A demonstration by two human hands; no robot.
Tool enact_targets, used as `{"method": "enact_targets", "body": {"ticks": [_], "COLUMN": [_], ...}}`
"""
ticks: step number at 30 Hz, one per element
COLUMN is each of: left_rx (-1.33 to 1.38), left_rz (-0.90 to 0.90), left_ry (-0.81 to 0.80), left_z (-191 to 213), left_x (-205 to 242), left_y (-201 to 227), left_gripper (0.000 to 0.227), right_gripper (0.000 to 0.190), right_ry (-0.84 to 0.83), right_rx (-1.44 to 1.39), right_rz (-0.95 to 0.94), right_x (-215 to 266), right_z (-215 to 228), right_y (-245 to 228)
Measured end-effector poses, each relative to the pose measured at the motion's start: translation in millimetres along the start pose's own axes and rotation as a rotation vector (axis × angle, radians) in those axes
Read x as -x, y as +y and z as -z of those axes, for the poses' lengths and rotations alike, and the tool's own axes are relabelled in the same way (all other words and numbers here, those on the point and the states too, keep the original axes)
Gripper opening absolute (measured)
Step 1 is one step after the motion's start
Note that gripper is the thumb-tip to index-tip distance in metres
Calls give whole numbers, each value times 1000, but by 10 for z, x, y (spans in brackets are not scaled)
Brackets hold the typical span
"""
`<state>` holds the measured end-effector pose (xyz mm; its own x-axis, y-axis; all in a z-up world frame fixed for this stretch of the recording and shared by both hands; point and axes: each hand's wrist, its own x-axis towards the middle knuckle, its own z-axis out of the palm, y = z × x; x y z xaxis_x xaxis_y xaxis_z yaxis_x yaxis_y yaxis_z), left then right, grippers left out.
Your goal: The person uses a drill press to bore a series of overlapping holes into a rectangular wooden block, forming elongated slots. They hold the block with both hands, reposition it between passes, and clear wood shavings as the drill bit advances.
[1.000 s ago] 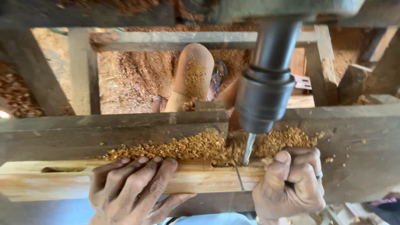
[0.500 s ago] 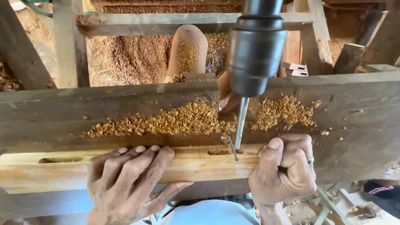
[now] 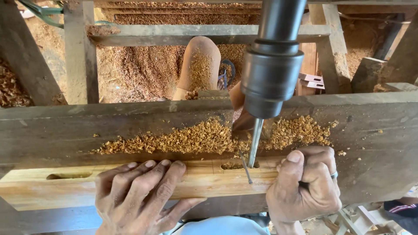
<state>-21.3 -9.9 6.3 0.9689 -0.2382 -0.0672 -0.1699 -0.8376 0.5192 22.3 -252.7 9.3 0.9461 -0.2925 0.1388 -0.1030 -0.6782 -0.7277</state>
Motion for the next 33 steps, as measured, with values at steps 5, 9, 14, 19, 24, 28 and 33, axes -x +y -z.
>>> {"method": "enact_targets", "body": {"ticks": [5,9,14,19,24,28,33], "left_rx": [-24,-12,-15,-12,-11,-4,7], "left_rz": [-65,-61,-68,-68,-73,-52,-55], "left_ry": [76,82,83,92,84,74,67], "left_z": [-25,-16,4,5,8,28,14], "left_x": [-26,-37,-90,-105,-132,-147,-163], "left_y": [-38,-50,-55,-64,-85,-72,-101], "left_gripper": [59,59,58,58,57,57,57], "right_gripper": [44,45,48,46,46,47,49], "right_ry": [7,3,-7,3,-12,8,23], "right_rx": [-2,5,14,8,4,-19,-22], "right_rz": [-6,-2,16,23,14,-1,-12], "right_x": [-22,-34,-43,-75,-88,-93,-97], "right_z": [-18,-27,-39,-49,-56,-100,-123], "right_y": [-11,-35,-16,-31,-42,-49,-28]}}
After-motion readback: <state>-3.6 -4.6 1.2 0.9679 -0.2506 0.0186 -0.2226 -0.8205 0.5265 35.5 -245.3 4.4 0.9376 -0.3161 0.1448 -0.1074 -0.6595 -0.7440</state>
